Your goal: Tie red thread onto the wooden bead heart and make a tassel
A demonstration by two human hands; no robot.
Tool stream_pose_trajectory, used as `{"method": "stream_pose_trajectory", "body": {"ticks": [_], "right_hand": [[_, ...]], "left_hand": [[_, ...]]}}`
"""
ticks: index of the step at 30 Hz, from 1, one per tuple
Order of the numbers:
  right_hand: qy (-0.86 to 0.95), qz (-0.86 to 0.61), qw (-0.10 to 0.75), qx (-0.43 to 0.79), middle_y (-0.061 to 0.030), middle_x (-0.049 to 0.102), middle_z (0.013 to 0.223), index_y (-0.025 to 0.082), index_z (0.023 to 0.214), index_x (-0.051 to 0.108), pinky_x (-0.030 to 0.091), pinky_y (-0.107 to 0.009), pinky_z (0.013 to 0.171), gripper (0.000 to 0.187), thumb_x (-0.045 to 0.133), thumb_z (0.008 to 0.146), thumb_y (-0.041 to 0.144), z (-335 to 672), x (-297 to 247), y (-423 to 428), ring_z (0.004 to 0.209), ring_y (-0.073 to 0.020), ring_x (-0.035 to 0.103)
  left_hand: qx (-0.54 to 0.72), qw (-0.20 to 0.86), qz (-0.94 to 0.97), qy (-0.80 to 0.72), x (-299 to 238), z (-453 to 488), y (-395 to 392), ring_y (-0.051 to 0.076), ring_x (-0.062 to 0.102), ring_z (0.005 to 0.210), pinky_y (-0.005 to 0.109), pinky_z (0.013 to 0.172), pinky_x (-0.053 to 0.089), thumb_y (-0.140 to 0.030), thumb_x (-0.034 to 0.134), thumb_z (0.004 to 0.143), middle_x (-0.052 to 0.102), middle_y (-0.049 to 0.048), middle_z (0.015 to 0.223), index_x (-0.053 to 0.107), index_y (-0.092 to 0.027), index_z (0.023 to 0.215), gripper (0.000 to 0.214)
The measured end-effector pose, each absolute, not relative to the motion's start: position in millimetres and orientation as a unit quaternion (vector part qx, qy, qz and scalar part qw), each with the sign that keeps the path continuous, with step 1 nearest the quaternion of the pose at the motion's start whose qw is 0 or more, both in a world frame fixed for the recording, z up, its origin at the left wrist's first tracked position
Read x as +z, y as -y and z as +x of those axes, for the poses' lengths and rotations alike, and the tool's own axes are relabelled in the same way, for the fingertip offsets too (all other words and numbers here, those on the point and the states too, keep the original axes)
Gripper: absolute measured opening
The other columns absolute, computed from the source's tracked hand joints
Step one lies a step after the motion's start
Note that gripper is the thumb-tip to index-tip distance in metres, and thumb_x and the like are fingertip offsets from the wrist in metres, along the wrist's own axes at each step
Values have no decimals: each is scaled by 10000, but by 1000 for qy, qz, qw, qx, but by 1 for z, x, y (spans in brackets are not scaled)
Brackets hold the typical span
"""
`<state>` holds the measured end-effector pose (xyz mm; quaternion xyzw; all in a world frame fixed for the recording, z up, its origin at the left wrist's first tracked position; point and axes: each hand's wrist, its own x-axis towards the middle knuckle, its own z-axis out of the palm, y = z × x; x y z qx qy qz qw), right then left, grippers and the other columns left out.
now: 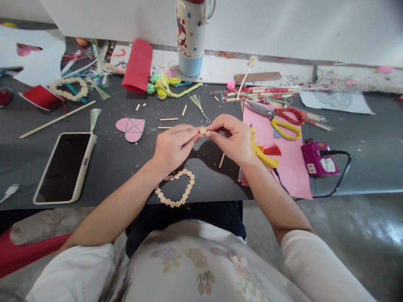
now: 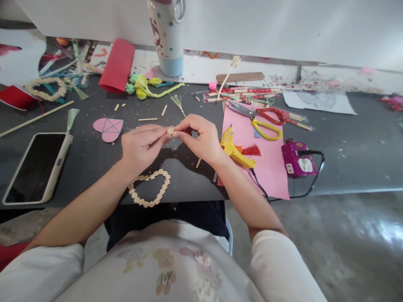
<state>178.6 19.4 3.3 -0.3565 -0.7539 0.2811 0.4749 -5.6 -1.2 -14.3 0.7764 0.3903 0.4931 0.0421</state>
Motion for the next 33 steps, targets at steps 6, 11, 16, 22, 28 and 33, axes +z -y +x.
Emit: {"method": "stream_pose_trajectory", "body": {"ticks": [6,11,16,22,28,33], "right_hand": [[750,-357,479,286,8,658,736,201,763,692,441,-269,623,68,717,801,251,178,1,-21,676,-109,562],[746,-373,465,295,-3,651,742,193,756,686,447,-279,639,112,714,802,292,178,0,-21,693,-118,561],[744,-388,456,295,-4,659,744,188,765,693,436,-268,620,79,713,797,258,179,3,-20,674,-111,550],[748,-393,437,308,-6,674,753,194,787,710,445,-262,611,57,726,781,248,183,5,-21,684,-114,568],[744,-400,443,301,-6,674,741,194,760,703,446,-265,609,103,740,779,288,182,1,-22,675,-112,567],[744,-391,453,298,-3,676,734,195,753,706,447,-264,614,106,742,780,291,182,-1,-22,675,-109,569]], "left_hand": [[490,52,775,-396,-13,-5,3,105,686,773,193,714,535,-201,579,903,749,29,823,749,-185,896,170],[473,57,773,-420,-14,-5,4,112,684,778,213,712,534,-263,540,930,750,31,836,745,-193,905,217],[459,184,744,-449,-6,-1,3,120,651,673,239,674,509,-351,558,923,705,22,669,734,-192,775,279],[448,340,677,-475,-3,2,1,103,638,571,208,549,495,-392,607,887,714,20,673,733,-152,847,275],[451,348,674,-470,-5,2,1,99,644,562,196,540,497,-412,613,877,709,15,652,735,-160,806,289],[457,320,685,-468,-3,2,3,95,640,553,197,542,493,-395,603,889,700,10,640,728,-165,782,283]]}}
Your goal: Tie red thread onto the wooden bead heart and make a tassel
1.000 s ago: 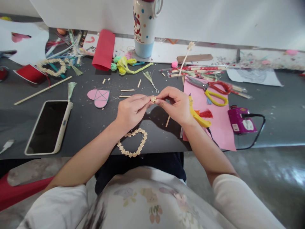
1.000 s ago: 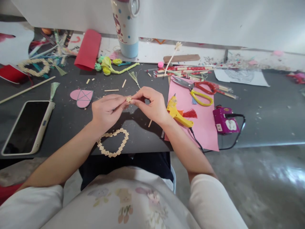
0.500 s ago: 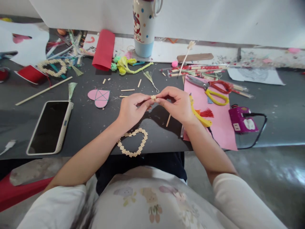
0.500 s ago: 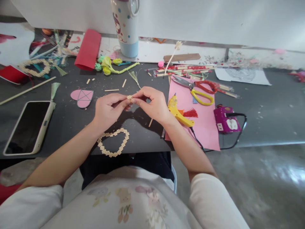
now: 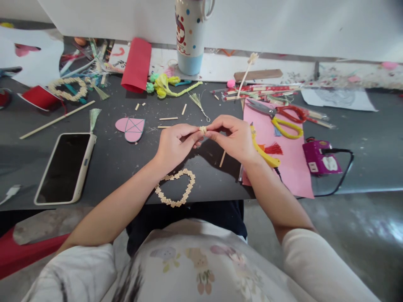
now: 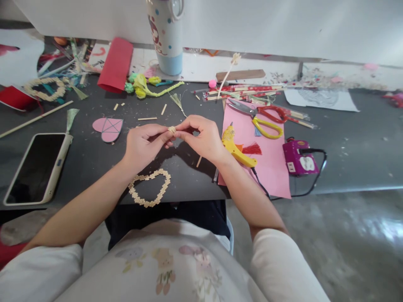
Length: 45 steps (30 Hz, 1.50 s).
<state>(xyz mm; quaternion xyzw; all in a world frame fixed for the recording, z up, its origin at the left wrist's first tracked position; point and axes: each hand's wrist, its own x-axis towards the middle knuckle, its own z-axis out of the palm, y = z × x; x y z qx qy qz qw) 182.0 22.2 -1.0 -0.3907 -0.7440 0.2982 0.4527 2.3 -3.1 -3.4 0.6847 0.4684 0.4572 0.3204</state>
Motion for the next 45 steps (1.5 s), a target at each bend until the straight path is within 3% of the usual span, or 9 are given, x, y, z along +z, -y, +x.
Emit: {"method": "stream_pose_trajectory", "body": {"ticks": [11,19,24,33,45], "right_hand": [[741,-390,451,309,-5,672,732,188,746,700,440,-262,601,101,731,782,277,181,0,-21,664,-108,562],[745,-382,443,321,-12,686,755,202,775,718,455,-268,615,114,723,791,314,184,7,-21,698,-120,585],[762,-368,451,285,-11,694,755,212,763,708,474,-288,635,68,716,801,268,183,6,-21,692,-125,599],[776,-331,474,254,-5,690,728,213,747,681,489,-298,633,81,688,816,254,183,3,-20,672,-126,607],[802,-312,474,189,-8,683,744,204,809,676,504,-288,653,140,651,859,331,184,0,-22,689,-127,615]], "left_hand": [[455,256,722,-455,-7,1,2,94,629,567,205,571,482,-341,589,906,688,5,631,723,-178,773,250],[434,119,774,-446,-6,-2,2,134,676,751,241,713,515,-341,538,937,727,29,743,734,-204,874,247],[442,58,785,-431,-13,-3,3,129,677,772,234,720,523,-345,510,949,738,44,797,736,-191,894,279],[474,11,794,-381,-14,-3,7,109,673,805,202,748,525,-203,534,926,741,37,875,732,-187,988,208],[466,-4,796,-387,-12,-2,8,113,684,803,202,747,526,-209,544,923,747,49,886,730,-175,1012,209]]}}
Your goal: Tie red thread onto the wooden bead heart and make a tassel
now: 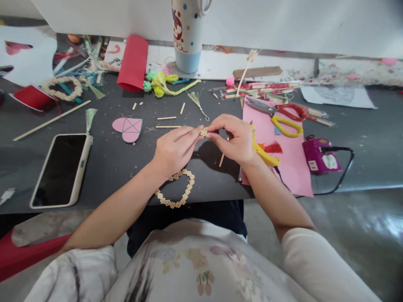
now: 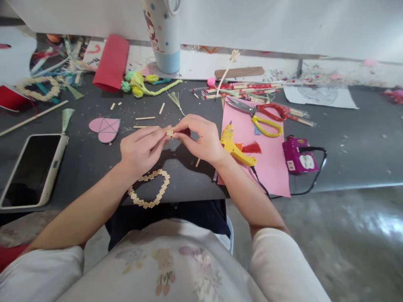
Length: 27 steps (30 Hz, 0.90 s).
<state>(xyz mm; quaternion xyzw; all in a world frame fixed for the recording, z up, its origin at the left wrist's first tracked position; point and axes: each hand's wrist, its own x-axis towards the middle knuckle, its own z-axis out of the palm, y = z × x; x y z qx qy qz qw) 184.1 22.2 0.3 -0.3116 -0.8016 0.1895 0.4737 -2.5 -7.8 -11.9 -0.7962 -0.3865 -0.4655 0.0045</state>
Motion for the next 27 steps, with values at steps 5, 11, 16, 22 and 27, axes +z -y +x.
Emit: {"method": "stream_pose_trajectory", "body": {"ticks": [5,11,16,22,27], "right_hand": [[822,-315,453,137,-34,688,827,210,890,677,529,-307,693,103,622,878,296,187,4,-21,739,-142,628],[838,-295,448,100,-63,678,904,203,993,676,552,-320,709,142,633,862,240,188,4,-19,807,-163,635],[813,-318,475,113,-37,645,861,204,986,673,548,-302,656,174,682,821,262,185,5,-17,754,-145,610],[812,-329,471,106,-30,635,855,213,967,674,561,-312,691,154,676,815,237,182,8,-14,726,-132,601],[815,-334,463,105,-23,619,797,209,927,672,565,-317,711,105,645,826,217,181,11,-12,716,-134,603]], "left_hand": [[-477,-171,-756,415,-3,0,8,127,677,800,231,749,536,-321,619,882,748,55,873,741,-174,1005,227],[-496,-507,-569,416,1,3,3,121,662,663,250,629,547,-445,736,767,739,54,830,752,-174,944,324],[-460,-678,-436,371,2,2,-2,117,659,697,236,629,549,-479,738,757,724,47,824,757,-193,843,300],[-420,-745,-382,349,2,2,-2,98,630,735,201,644,529,-467,732,770,715,44,876,752,-196,826,278],[-402,-763,-369,347,-1,2,-1,91,612,721,200,646,514,-449,725,784,699,36,858,750,-187,821,266]]}}
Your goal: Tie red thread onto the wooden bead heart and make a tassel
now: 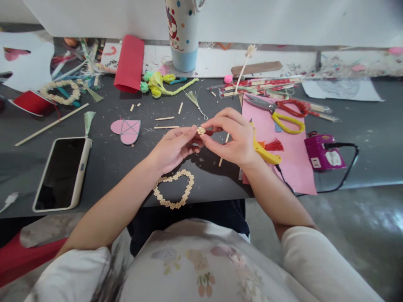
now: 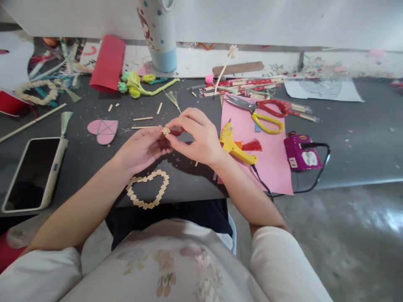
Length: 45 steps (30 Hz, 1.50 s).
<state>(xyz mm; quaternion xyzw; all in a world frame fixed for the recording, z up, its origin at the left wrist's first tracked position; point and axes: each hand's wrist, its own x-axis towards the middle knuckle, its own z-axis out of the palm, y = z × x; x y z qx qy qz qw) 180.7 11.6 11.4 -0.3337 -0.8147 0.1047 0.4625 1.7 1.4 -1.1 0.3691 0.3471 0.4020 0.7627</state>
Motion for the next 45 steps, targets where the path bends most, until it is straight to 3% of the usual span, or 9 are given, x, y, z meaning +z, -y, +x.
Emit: {"method": "stream_pose_trajectory", "body": {"ticks": [7,18,26,32,45], "right_hand": [[816,-328,466,98,-21,613,781,195,900,663,559,-303,688,92,641,811,206,181,12,-11,709,-130,591],[820,-326,458,106,-21,595,799,191,919,657,545,-311,716,113,633,813,221,181,9,-12,724,-130,579],[813,-342,453,131,-22,606,819,204,923,657,529,-288,666,122,644,837,290,182,6,-14,721,-126,572],[799,-346,469,150,-21,622,805,197,896,682,519,-279,649,106,658,837,282,182,7,-14,708,-119,569],[768,-345,515,160,-5,655,773,206,846,722,511,-256,596,71,694,814,263,180,6,-11,653,-101,572]], "left_hand": [[397,764,378,-341,-2,0,-2,71,571,692,180,631,480,-402,701,817,686,27,873,761,-192,824,218],[415,760,367,-338,5,1,-1,57,568,644,180,630,483,-408,790,730,642,5,730,733,-157,830,276],[493,637,447,-389,4,2,0,106,652,735,249,733,520,-351,859,636,717,16,827,731,-194,832,281],[520,552,507,-410,1,3,1,148,681,814,283,785,545,-371,846,648,742,32,868,748,-197,872,299],[545,515,509,-423,-3,5,2,145,694,774,283,750,559,-364,848,642,747,12,834,753,-221,826,251]]}}
